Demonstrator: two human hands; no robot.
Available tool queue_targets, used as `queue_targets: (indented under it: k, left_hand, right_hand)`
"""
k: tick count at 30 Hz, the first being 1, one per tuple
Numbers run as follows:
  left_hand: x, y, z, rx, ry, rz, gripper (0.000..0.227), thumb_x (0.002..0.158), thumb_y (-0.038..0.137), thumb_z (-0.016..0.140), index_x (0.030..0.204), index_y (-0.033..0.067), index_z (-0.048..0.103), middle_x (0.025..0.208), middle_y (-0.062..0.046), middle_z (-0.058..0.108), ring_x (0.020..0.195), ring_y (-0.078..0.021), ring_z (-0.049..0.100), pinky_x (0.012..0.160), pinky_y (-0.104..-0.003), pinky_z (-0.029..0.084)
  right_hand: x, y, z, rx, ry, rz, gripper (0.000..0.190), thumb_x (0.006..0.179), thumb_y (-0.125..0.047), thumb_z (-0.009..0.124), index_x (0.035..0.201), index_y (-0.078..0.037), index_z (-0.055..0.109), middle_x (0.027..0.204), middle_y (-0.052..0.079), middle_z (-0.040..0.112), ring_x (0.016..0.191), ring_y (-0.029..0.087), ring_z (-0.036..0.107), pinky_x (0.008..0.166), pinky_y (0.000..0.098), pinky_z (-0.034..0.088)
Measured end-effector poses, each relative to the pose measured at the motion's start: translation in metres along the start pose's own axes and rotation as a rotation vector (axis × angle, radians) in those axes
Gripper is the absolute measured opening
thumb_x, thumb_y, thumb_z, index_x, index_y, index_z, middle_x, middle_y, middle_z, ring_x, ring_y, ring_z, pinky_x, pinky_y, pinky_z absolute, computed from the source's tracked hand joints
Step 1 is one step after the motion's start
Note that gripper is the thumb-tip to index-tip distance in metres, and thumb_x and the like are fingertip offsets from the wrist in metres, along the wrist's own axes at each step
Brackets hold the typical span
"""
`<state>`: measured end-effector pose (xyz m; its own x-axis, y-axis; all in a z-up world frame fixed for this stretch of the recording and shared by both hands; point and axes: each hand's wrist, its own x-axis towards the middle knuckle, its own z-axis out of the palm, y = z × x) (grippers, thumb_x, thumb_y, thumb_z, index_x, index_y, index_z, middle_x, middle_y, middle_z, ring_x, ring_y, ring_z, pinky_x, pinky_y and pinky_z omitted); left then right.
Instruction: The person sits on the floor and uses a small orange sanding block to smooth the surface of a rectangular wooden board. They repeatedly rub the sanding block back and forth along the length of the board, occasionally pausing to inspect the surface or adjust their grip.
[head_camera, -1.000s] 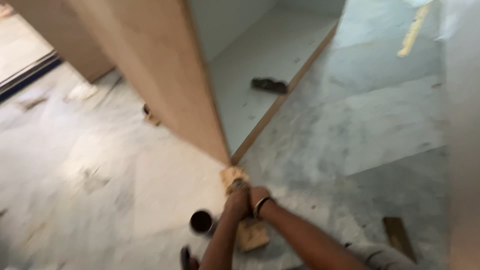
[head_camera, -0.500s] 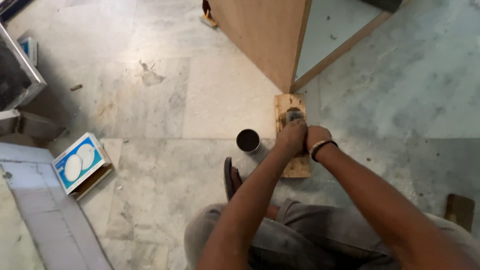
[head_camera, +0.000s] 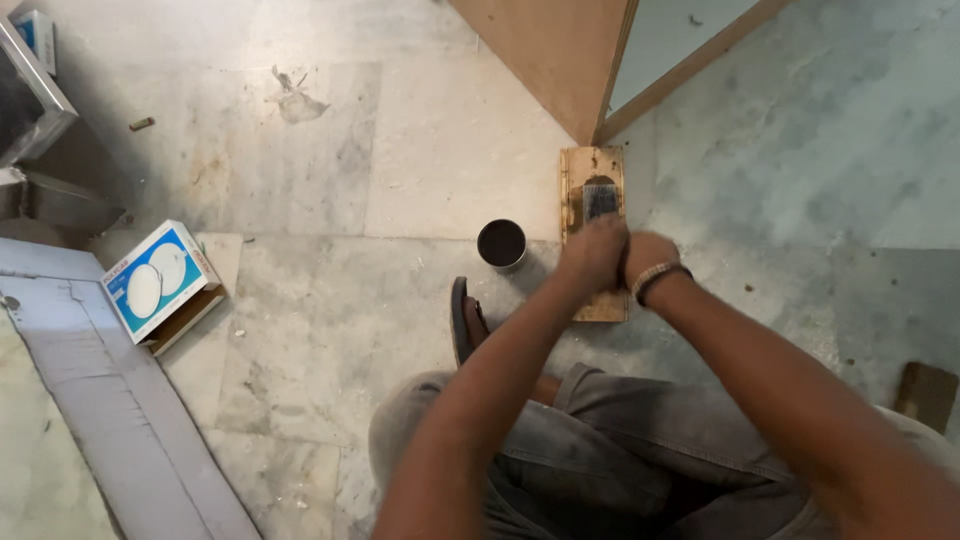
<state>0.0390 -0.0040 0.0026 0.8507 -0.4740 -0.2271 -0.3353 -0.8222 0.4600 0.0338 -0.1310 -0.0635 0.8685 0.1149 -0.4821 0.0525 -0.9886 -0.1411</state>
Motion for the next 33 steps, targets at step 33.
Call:
queue_targets:
  k: [33]
  left_hand:
    - [-0.035,0.001,0.014,0.022,0.061,0.077,0.049,0.067,0.014,0.084,0.109,0.0006,0.062,0.120,-0.020,0.064,0.115,-0.0358,0.062,0.098,-0.044,0.051]
  right_hand:
    - [-0.038,-0.005,0.009,-0.047,-0.074,-0.052,0.028,0.091,-0.035,0.066,0.102,-0.011,0.077,0.105,0.015,0.075,0.099,0.032,0.073,0.084,0.0440,0.059]
